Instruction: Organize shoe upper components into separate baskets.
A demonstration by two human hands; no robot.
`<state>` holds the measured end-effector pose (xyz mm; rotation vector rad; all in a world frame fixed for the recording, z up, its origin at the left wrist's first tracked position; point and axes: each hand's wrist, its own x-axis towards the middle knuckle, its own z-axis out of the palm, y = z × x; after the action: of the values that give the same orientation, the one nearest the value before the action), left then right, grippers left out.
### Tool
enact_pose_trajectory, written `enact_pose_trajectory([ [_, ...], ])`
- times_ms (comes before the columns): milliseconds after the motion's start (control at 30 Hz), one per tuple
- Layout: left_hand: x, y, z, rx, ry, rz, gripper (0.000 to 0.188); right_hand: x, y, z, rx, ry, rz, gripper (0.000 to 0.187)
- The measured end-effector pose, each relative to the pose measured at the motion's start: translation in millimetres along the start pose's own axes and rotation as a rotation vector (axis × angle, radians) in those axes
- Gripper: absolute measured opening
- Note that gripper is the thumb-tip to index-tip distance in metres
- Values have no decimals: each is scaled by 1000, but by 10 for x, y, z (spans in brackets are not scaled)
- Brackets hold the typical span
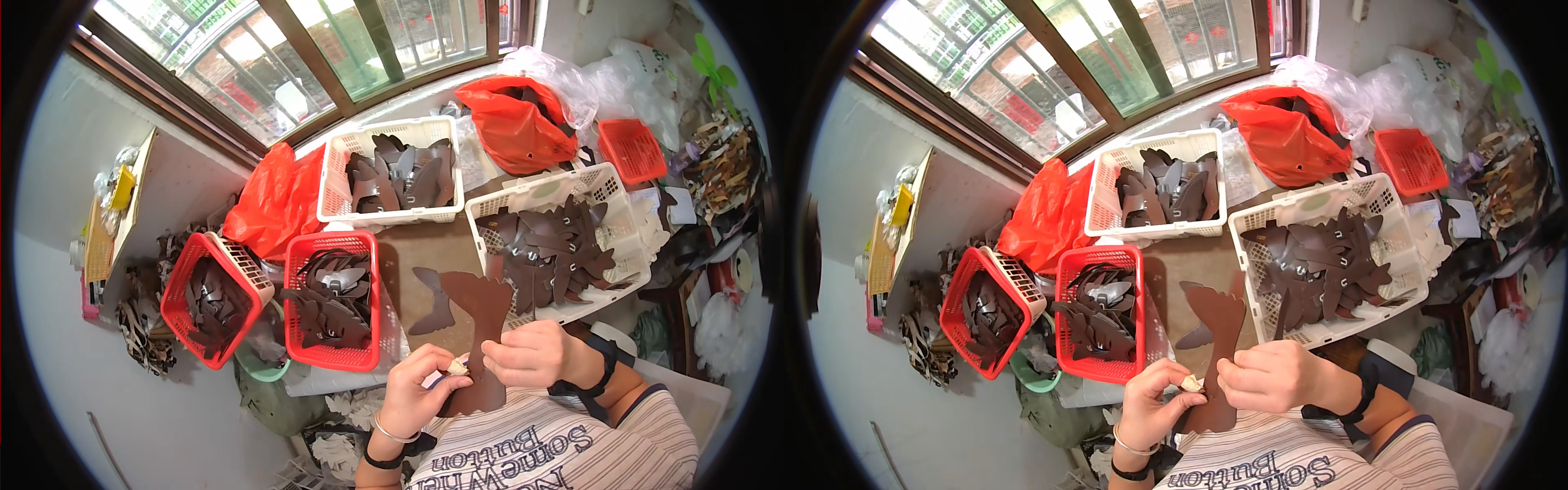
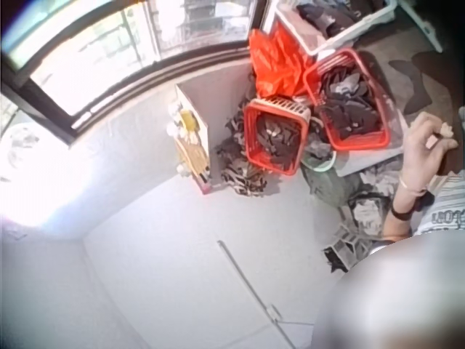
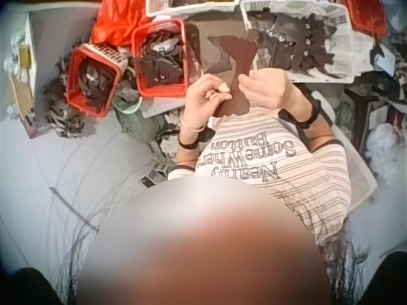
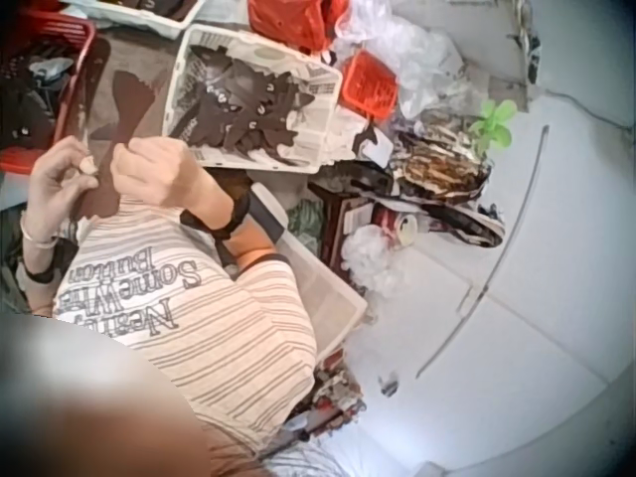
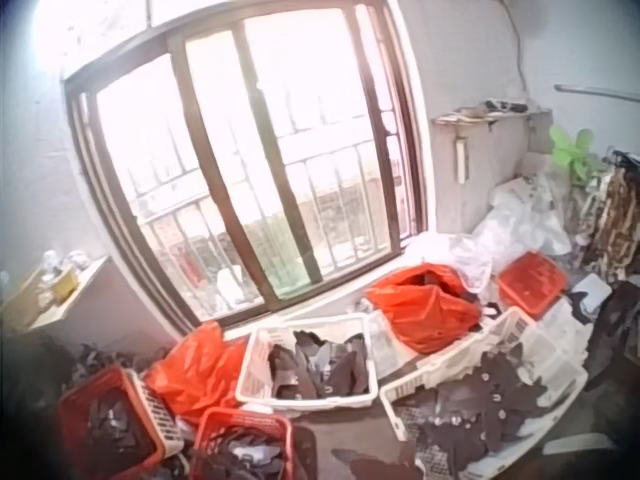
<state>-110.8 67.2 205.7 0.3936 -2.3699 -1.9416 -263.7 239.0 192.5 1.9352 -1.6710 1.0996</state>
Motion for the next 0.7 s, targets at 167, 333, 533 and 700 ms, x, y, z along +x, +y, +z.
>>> enact_pose_trajectory([
  [167,-133,-167,42,-22,98,-20,21,-130,-71,110,137,-13,264,16],
  [333,-171,-408,8,-1027,-46,-143,59,-40,-64,185,618,-144,869,21],
  [533,-81,-520,-22,-692,-6,-274,91,-57,12,499,486,79,1031,55],
  [700,-22,-720,-78,-283,66,-163,42,28,143,571,467,-75,849,53],
])
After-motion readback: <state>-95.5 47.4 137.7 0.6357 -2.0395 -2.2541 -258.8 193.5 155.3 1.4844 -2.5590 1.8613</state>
